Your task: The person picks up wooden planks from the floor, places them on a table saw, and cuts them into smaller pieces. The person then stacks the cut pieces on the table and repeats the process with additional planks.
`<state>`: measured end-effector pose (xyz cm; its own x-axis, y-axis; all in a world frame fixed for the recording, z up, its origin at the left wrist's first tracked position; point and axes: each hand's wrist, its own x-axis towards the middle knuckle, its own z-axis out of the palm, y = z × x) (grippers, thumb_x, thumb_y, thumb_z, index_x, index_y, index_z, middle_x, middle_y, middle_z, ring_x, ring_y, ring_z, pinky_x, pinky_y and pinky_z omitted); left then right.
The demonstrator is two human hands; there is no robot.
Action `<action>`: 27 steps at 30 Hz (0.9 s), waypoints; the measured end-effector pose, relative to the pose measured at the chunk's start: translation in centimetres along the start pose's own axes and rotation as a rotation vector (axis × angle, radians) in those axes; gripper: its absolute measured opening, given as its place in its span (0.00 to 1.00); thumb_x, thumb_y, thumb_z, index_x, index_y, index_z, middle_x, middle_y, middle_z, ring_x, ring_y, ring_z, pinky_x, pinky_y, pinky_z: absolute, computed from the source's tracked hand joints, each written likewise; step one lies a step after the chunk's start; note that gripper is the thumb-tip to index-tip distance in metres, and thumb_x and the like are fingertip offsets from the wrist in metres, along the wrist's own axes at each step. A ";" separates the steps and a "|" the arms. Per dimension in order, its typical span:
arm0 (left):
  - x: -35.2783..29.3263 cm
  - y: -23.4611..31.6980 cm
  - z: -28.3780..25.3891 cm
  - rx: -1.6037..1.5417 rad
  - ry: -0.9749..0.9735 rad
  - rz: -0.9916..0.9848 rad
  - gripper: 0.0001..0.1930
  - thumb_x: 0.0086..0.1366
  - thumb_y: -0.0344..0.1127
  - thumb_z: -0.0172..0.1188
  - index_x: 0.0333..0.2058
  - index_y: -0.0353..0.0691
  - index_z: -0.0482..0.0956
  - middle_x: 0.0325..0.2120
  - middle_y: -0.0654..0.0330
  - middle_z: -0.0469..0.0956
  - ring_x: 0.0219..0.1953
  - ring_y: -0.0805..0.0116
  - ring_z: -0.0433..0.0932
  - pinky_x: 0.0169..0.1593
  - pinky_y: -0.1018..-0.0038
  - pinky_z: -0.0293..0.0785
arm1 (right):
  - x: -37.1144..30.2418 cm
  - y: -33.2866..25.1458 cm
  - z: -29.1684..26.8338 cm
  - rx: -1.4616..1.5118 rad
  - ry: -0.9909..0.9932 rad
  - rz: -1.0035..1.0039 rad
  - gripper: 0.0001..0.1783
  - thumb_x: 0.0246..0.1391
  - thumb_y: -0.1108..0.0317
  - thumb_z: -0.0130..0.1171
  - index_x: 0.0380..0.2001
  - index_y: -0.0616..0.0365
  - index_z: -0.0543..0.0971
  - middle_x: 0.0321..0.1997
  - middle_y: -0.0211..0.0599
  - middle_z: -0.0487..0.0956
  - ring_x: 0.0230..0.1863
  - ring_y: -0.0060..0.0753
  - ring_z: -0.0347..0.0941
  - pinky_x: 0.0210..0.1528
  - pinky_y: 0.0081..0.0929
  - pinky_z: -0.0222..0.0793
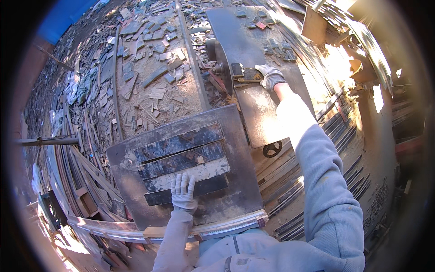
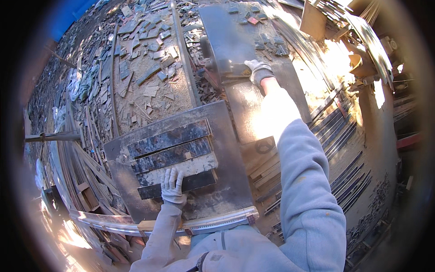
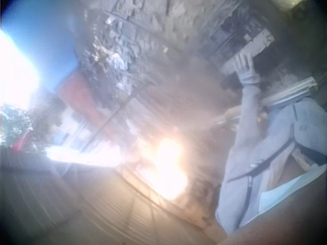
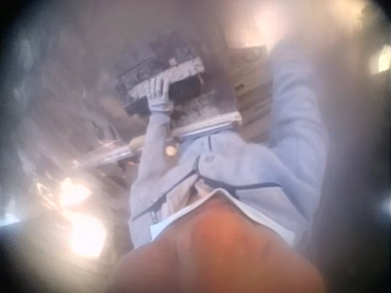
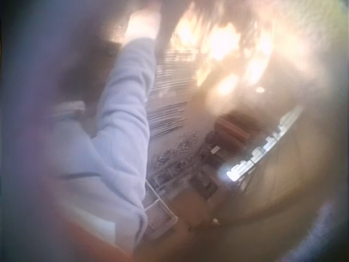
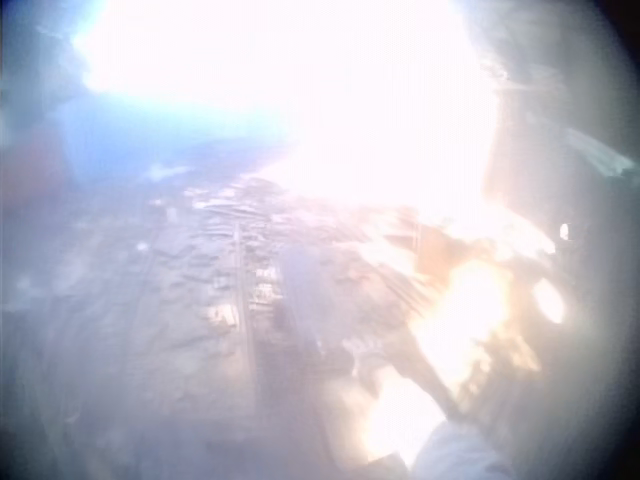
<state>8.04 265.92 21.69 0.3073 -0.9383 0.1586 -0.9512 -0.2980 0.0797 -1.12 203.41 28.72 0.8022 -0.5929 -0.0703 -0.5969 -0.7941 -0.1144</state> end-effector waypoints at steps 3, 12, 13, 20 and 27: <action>-0.7 2.3 -1.8 -0.248 0.020 -0.051 0.52 0.50 0.44 0.79 0.74 0.47 0.65 0.73 0.48 0.63 0.77 0.44 0.58 0.79 0.44 0.52 | -3.0 3.1 0.7 -0.059 -0.024 0.034 0.19 0.63 0.68 0.63 0.56 0.56 0.80 0.61 0.54 0.81 0.64 0.53 0.77 0.66 0.44 0.75; 1.3 10.2 -3.9 -0.453 0.138 -0.052 0.57 0.55 0.57 0.81 0.75 0.37 0.59 0.70 0.46 0.67 0.73 0.43 0.65 0.76 0.51 0.61 | -16.4 5.1 -1.7 0.444 -0.481 0.210 0.19 0.68 0.61 0.55 0.58 0.53 0.83 0.56 0.50 0.84 0.60 0.47 0.81 0.63 0.43 0.75; 2.4 11.4 -4.0 -0.687 0.095 -0.192 0.57 0.56 0.56 0.81 0.75 0.37 0.58 0.69 0.45 0.67 0.72 0.44 0.65 0.75 0.51 0.63 | -16.9 4.0 -1.9 0.294 -0.439 0.014 0.19 0.67 0.58 0.58 0.56 0.51 0.84 0.54 0.47 0.86 0.54 0.48 0.83 0.57 0.42 0.77; 12.3 15.5 -2.5 -1.851 -0.018 -1.033 0.36 0.70 0.37 0.73 0.72 0.41 0.66 0.56 0.55 0.79 0.54 0.65 0.80 0.48 0.68 0.85 | -16.1 -5.2 -1.9 0.477 -0.527 -0.222 0.23 0.64 0.51 0.65 0.58 0.45 0.84 0.60 0.45 0.83 0.63 0.51 0.77 0.68 0.48 0.71; 9.7 14.9 -5.1 -1.641 -0.078 -1.133 0.24 0.75 0.29 0.64 0.67 0.41 0.75 0.52 0.60 0.82 0.49 0.74 0.80 0.45 0.74 0.83 | 0.8 -5.4 1.4 -0.055 0.109 -0.086 0.51 0.45 0.55 0.75 0.73 0.56 0.68 0.67 0.53 0.77 0.69 0.55 0.73 0.72 0.44 0.69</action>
<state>-3.02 253.31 29.43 0.5962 -0.4908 -0.6354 0.5827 -0.2799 0.7630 2.79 207.42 27.87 0.8462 -0.5310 0.0455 -0.5282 -0.8470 -0.0609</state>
